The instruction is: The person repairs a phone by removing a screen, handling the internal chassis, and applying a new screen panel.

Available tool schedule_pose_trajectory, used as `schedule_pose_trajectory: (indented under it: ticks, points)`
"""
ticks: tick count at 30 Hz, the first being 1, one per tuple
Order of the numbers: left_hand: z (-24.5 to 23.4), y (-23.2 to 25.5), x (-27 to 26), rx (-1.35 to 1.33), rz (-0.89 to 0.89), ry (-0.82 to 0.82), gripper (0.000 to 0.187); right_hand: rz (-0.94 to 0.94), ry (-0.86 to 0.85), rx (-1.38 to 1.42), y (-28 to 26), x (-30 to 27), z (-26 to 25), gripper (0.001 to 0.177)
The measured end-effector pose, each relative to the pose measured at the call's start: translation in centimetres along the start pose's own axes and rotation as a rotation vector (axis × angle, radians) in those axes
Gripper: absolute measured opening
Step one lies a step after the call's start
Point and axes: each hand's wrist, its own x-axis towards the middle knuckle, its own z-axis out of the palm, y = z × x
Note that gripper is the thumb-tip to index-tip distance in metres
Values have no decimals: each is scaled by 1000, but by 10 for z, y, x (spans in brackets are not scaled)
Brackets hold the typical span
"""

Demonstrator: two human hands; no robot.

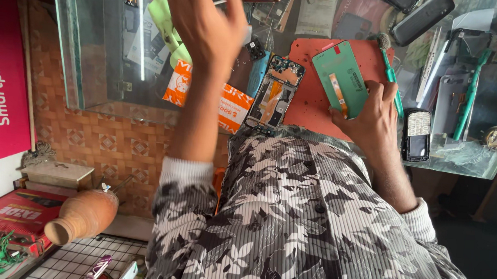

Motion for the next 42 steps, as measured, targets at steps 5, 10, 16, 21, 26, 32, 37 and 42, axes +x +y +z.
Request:
schedule_pose_trajectory:
  ticks: [5,10,16,21,26,32,37,42]
  points:
    - [-48,88,-49,-138,-227,-607,67,-33,-12,238,9,10,-11,71]
    - [-48,103,-78,9,-169,-766,91,91,-58,401,23,16,-2,50]
    - [-40,106,-90,-84,-264,-759,84,232,-250,864,24,18,-3,28]
    - [-46,86,-80,-480,-352,-594,84,-9,-155,1529,4,10,-16,42]
    - [-50,75,-68,-1524,-817,-427,91,-25,-161,1980,-13,13,-35,73]
    - [-45,84,-64,-1905,-856,-292,94,-333,-77,1473,-32,9,-63,70]
    - [-49,82,-67,-1919,-747,-308,93,-404,-133,1097,-35,-5,-88,74]
    - [-54,71,-64,-1876,-686,-382,95,-462,-60,796,-32,0,-105,82]
